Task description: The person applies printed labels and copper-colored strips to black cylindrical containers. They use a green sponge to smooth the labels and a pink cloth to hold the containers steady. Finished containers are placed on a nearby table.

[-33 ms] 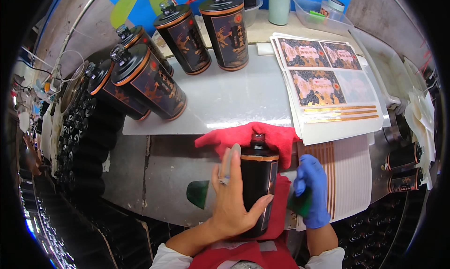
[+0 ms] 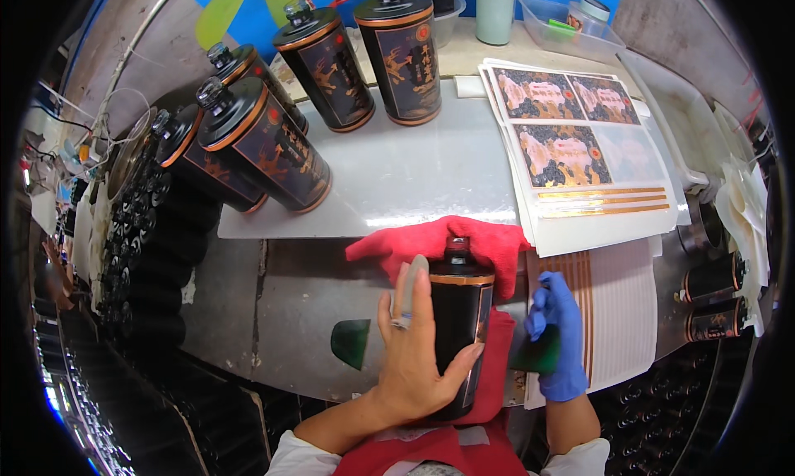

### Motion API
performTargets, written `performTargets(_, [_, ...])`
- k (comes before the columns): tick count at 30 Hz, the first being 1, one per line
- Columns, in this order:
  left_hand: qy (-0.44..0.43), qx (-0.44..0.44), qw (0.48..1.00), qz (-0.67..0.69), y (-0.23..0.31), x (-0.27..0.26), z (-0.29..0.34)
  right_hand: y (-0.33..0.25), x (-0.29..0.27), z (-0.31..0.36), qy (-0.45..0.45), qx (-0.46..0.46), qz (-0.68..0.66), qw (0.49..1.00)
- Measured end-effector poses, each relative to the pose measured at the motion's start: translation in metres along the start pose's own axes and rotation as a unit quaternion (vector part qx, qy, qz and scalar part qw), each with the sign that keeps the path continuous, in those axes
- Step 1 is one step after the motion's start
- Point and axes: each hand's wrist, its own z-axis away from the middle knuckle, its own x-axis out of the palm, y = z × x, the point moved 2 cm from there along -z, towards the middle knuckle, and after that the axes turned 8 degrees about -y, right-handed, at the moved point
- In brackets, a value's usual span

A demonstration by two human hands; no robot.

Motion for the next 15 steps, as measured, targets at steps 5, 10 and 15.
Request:
performTargets(5, [-0.030,0.004,0.995,-0.091,0.014,0.001,-0.006,0.002,-0.024,0.027,0.071,0.203,-0.067,0.974])
performTargets(10, [-0.113,0.024,0.978,-0.175,0.023,0.001,-0.013,0.018,-0.067,0.055,0.000,0.226,-0.087,0.970])
performTargets(15, [-0.104,0.120,0.979,-0.127,0.023,0.003,-0.009,0.017,-0.062,0.061,0.165,0.174,-0.065,0.969])
